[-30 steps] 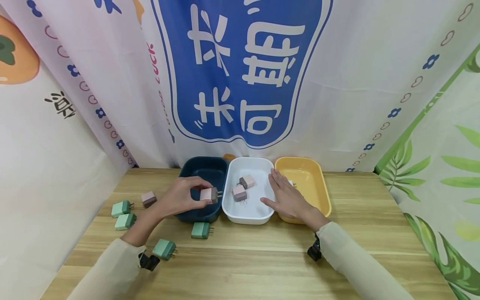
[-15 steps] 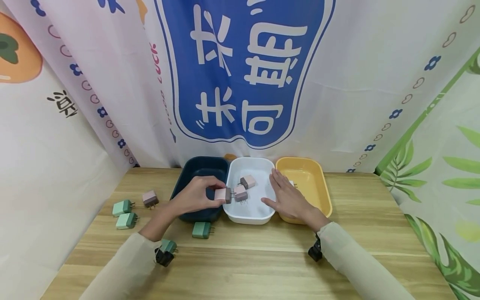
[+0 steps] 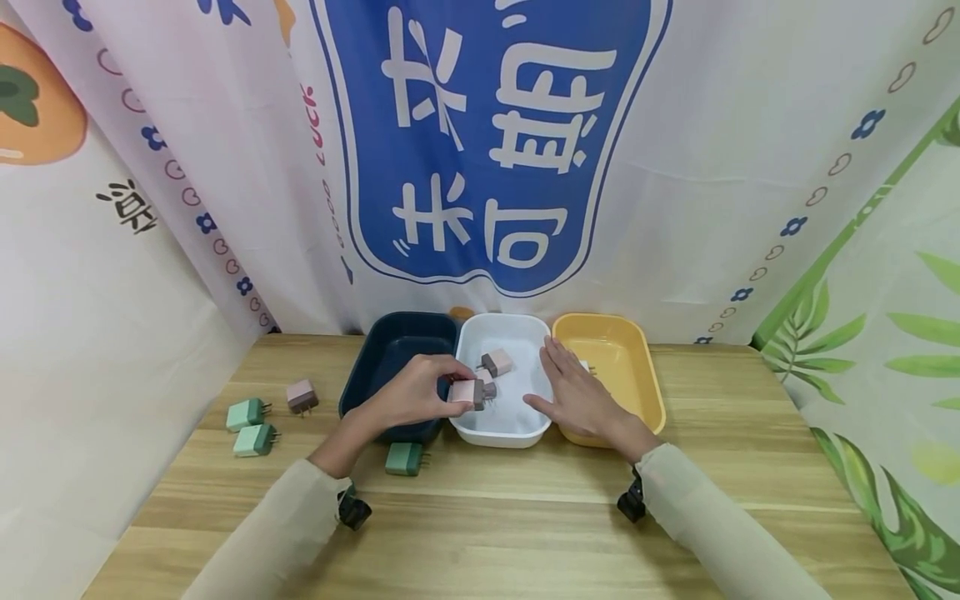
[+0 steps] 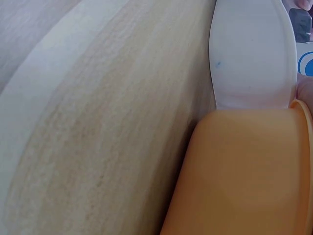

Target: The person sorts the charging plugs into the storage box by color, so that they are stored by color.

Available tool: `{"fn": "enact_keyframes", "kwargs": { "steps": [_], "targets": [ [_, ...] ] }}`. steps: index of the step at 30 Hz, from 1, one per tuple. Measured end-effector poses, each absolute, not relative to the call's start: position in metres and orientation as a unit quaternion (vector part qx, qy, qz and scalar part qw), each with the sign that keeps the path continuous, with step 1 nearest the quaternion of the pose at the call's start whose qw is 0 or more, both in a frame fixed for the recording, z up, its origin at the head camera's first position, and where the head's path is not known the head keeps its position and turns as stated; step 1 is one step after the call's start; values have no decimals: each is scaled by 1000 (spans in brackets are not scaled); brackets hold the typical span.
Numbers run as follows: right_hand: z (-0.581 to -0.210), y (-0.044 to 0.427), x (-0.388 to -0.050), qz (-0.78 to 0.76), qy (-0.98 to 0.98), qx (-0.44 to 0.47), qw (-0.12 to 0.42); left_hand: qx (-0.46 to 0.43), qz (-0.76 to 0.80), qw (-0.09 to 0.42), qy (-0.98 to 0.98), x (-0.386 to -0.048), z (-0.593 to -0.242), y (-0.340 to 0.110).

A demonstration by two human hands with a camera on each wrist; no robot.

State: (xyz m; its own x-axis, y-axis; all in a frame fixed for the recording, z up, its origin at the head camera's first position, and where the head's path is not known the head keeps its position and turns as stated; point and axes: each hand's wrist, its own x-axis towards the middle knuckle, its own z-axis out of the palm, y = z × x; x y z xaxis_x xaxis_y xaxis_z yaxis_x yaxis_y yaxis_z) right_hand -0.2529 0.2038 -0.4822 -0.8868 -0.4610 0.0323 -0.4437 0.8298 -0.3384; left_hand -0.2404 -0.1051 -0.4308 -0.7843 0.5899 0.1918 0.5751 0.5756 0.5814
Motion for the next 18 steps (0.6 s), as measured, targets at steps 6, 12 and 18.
{"fn": "enact_keyframes", "kwargs": {
  "steps": [6,12,18],
  "targets": [
    [-483,204,-254,-169,955,-244,12,333,307,11,892,-243,-434,-97],
    [-484,204,-255,-165,955,-245,10,336,292,23,895,-247,-439,-92],
    [-483,204,-254,-167,955,-245,9,334,295,29,895,-253,-445,-90]
  ]
}}
